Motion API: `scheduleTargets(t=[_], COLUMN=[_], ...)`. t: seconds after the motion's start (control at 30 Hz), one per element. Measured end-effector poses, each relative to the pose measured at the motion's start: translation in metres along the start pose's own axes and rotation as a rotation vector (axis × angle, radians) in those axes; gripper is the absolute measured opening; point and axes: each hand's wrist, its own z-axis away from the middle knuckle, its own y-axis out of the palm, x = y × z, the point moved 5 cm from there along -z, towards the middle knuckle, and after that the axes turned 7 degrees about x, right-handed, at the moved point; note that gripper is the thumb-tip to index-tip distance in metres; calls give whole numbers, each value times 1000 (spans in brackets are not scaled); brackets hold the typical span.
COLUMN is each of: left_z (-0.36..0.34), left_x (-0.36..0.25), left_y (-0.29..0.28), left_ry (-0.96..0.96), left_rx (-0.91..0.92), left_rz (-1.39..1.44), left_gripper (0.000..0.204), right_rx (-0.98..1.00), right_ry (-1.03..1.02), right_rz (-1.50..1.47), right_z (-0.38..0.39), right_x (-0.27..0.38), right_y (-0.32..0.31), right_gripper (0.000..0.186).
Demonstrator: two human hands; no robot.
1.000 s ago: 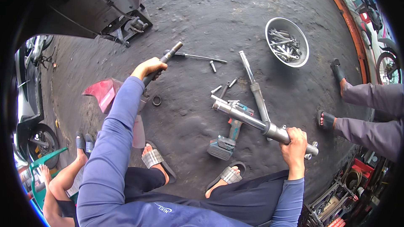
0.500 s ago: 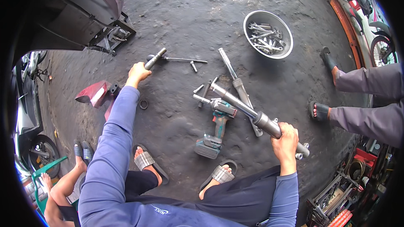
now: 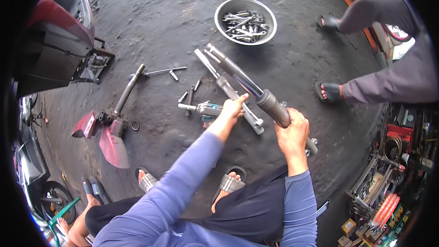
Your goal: Disassemble the front fork and fender of a motorcycle.
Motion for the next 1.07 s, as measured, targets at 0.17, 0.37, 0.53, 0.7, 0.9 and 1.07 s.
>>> scheduleTargets(t=[0.17, 0.37, 0.53, 0.7, 0.9, 1.07], left_z=[-1, -31, -7, 108, 281, 433], left_x=[6, 5, 12, -26, -90, -135], left_y=[25, 8, 15, 2, 19, 68], left_ry=[33, 238, 238, 352, 426, 371], left_rx=[-661, -566, 38, 262, 331, 208], left_rz=[-461, -272, 692, 373, -7, -274], left_gripper=[98, 57, 29, 26, 23, 32], right_rx=[-80, -49, -15, 27, 213, 155], right_ry=[7, 126, 171, 217, 192, 399], right_rz=[-186, -363, -510, -624, -1327, -1445], right_z=[8, 22, 31, 40, 72, 155], right_x=[4, -2, -9, -1, 46, 109], right_y=[-7, -19, -37, -52, -57, -119], right_gripper=[31, 34, 30, 27, 21, 24])
